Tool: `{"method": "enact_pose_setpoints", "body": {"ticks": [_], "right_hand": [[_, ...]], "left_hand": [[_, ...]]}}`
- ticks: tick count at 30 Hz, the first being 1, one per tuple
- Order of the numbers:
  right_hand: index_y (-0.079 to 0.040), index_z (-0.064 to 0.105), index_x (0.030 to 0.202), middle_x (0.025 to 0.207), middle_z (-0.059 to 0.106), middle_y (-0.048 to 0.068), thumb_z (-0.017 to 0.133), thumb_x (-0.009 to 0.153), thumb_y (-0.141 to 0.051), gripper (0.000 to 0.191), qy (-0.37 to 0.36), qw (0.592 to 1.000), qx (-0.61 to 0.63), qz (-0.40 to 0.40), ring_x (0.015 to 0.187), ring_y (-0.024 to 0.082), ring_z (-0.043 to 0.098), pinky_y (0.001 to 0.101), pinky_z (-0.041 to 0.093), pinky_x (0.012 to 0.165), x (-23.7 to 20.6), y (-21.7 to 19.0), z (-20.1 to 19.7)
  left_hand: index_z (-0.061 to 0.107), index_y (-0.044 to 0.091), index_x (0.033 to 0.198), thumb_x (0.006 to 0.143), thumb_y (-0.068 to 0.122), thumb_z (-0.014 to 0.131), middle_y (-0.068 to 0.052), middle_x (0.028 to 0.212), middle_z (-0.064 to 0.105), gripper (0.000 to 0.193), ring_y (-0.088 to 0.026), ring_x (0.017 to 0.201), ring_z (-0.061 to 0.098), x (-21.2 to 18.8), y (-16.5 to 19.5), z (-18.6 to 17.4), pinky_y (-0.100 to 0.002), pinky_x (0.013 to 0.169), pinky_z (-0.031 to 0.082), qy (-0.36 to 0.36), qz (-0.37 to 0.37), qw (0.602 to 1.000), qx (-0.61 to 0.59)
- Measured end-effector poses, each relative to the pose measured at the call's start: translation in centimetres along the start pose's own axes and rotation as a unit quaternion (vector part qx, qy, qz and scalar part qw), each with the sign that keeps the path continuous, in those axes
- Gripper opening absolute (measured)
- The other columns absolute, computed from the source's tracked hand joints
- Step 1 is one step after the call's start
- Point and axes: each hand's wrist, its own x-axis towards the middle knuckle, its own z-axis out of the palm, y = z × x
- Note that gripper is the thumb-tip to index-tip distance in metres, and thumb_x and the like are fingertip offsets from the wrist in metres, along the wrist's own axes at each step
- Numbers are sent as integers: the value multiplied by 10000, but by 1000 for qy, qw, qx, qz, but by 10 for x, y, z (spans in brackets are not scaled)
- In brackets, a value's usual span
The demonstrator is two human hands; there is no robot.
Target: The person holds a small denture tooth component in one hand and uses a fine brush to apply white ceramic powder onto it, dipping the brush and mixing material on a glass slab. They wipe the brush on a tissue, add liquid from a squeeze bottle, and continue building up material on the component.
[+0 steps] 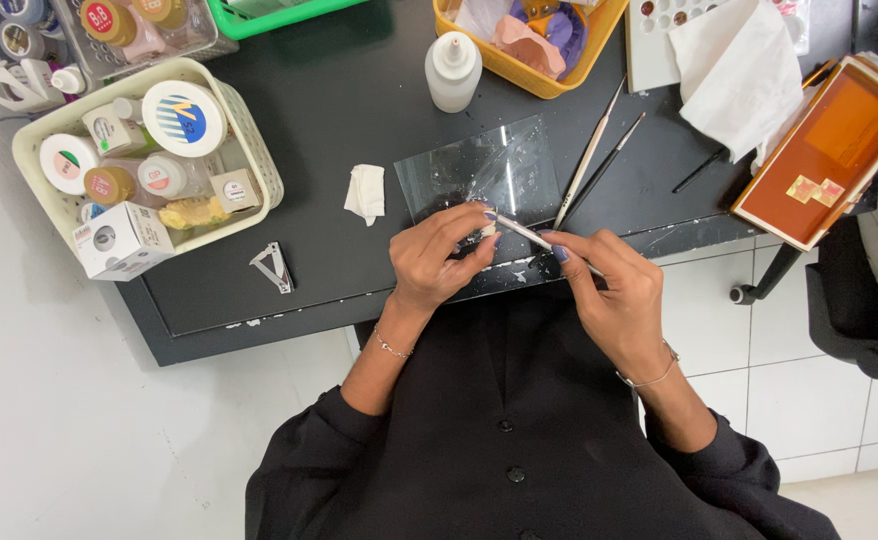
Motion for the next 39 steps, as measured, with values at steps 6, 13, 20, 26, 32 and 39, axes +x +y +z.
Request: {"method": "enact_pose_setpoints", "body": {"ticks": [6,13,20,26,32,39], "right_hand": [[-61,752,1149,774,592,52,712,981,-21,178,-3,1000,19,-19,647,134,555,290,436,589,-1,1,-2],[-52,749,1148,775,556,74,724,982,-4,175,37,999,-22,-12,650,158,534,305,426,593,-2,14,1],[-37,743,1185,855,566,89,706,1039,2,155,106,994,-30,14,665,173,531,302,441,606,11,30,9],[-36,758,1161,812,586,84,722,960,3,208,12,1000,-4,3,627,170,538,322,425,569,7,23,12],[-44,746,1164,876,633,83,719,981,0,190,34,999,-18,-10,693,170,601,307,474,621,0,24,7],[-59,744,1166,849,615,83,706,975,-1,203,4,1000,-1,25,653,166,585,288,490,581,-7,20,14]], "left_hand": [[707,56,1032,866,99,849,-72,1041,765,223,-119,681,702,3,-1,1,-223,504,507,5,-45,999,7],[710,61,1063,856,57,842,-71,1082,766,245,-94,611,615,2,-1,0,-221,511,462,47,-120,992,-6],[715,58,1059,867,59,839,-68,1086,761,229,-106,684,679,0,-3,1,-211,526,492,48,-129,990,-26],[702,30,1082,894,42,808,-84,1120,746,216,-95,723,713,-5,-5,2,-208,552,551,61,-168,982,-67],[700,51,1075,909,59,808,-84,1120,747,198,-87,727,722,-7,-10,2,-190,544,548,56,-169,982,-68],[707,30,1102,898,53,801,-94,1103,747,226,-113,787,728,-7,-9,1,-203,555,535,65,-181,979,-62]]}}
